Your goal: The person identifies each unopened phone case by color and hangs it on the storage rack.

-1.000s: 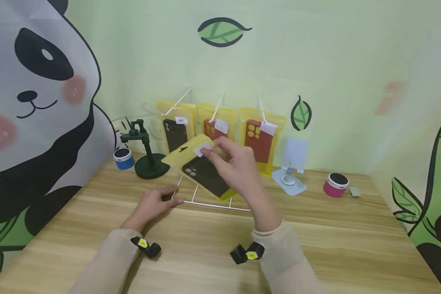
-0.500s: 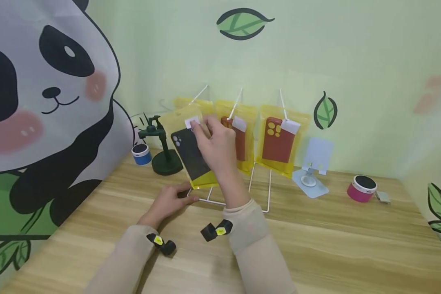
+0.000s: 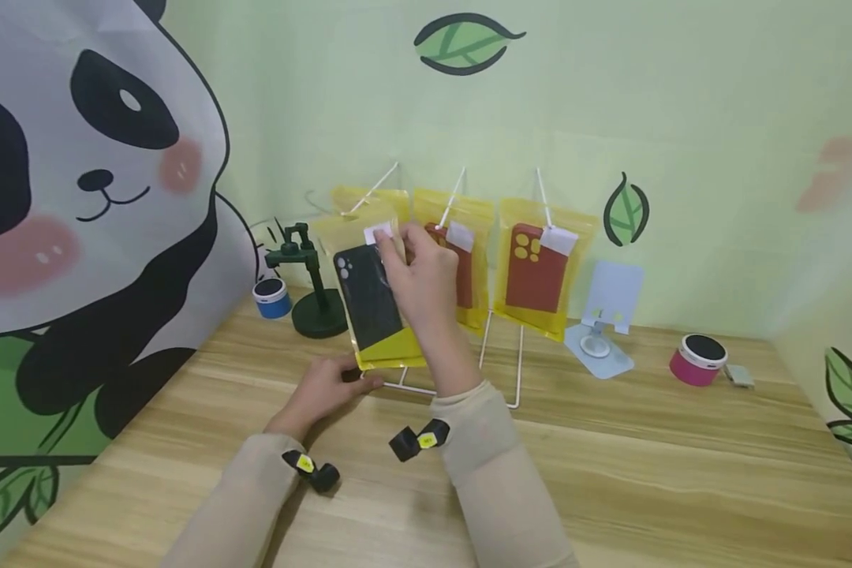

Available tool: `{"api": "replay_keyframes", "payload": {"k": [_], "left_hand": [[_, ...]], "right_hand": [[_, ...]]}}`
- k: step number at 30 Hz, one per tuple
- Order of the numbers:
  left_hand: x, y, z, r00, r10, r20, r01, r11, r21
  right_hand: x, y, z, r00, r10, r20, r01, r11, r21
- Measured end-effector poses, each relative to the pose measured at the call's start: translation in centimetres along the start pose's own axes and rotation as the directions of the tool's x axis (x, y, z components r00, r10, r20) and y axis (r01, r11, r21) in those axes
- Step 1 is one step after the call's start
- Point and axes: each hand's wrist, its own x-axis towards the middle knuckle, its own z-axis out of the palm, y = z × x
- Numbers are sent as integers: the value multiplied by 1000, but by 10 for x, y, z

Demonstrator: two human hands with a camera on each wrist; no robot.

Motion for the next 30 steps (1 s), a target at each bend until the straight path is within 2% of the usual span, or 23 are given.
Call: {"api": "replay_keyframes", "payload": {"k": [5,11,15,20,26,30], "left_hand": [[1,0,3,999,-35,8,35,999,-8],[3,-1,4,999,-42,9,42,999,-12],[3,-2,4,1000,-20,1,20,1000,3],[2,-2,2,1000,19,-9,-18,1000,24],[1,0,1,1000,-10,10,9,1000,9],[0,1,1,1000,-20,12,20,1000,5]], "right_hand": [[1,-1,-1,999,-1,-35,2,999,32],[2,3,0,998,45,-53,-48,997,-62],[2,8,1,999,18,-38,-22,995,-93],[3,13,0,1000,25,-9,-26,995,-96],[2,17,0,988,121,98,-109,987,-121],[1,19,3,980,144,140,-124,982,-139]]}}
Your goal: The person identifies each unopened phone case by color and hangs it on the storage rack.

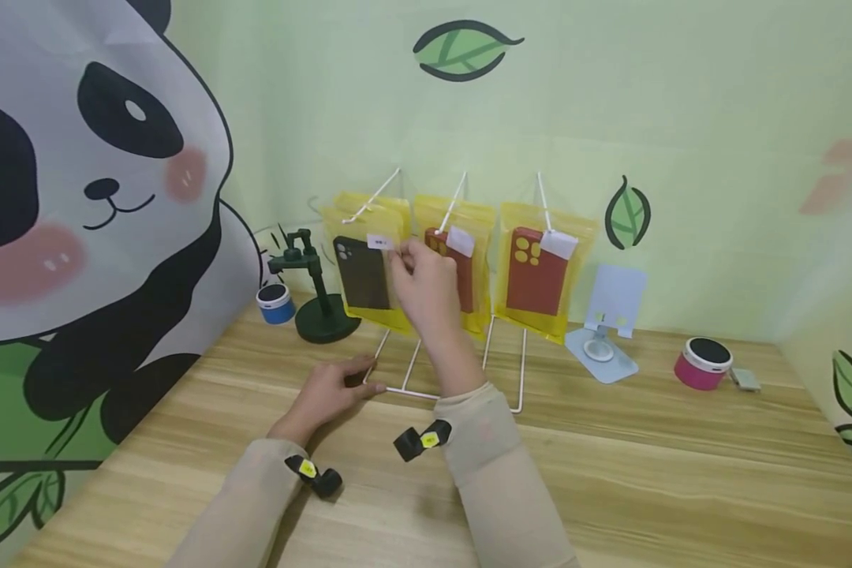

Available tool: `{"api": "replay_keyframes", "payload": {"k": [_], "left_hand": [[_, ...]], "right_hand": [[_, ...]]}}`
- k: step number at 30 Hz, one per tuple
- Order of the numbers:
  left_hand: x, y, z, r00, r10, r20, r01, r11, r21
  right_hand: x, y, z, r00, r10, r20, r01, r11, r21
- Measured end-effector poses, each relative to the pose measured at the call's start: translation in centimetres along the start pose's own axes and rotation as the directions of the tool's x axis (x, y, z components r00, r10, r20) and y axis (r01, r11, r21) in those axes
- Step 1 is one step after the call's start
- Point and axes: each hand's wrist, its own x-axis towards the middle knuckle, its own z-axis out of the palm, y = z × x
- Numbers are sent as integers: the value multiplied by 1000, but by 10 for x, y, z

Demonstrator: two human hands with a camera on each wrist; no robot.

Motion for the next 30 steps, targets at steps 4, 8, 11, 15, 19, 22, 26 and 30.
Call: {"api": "replay_keyframes", "payload": {"k": [4,8,11,15,19,22,26,30], "left_hand": [[1,0,1,1000,7,3,-7,1000,4],[3,1,2,1000,10,3,-10,1000,6],[4,1,4,1000,18,-2,-18,1000,5],[9,3,11,998,56,11,-56,998,-6],[13,0,16,998,60,28,-60,998,-13],[10,-9,12,999,45,20,-45,999,-8],[4,-21,5,999,45,7,-45,999,1],[-5,-33,-1,1000,26,8,-26,1000,13]], "right_hand": [[0,1,-1,1000,19,-4,-19,1000,-3],[1,2,-4,999,42,-2,-42,999,-1],[0,2,-8,999,51,4,-51,999,-12],[-6,8,-20,998,63,26,-61,996,-59],[-20,19,-35,990,98,101,-87,991,-104],[-37,26,-44,976,112,188,-89,988,-124],[-68,46,-62,957,62,282,-25,991,-132],[-101,84,-90,944,-10,330,51,992,-116]]}}
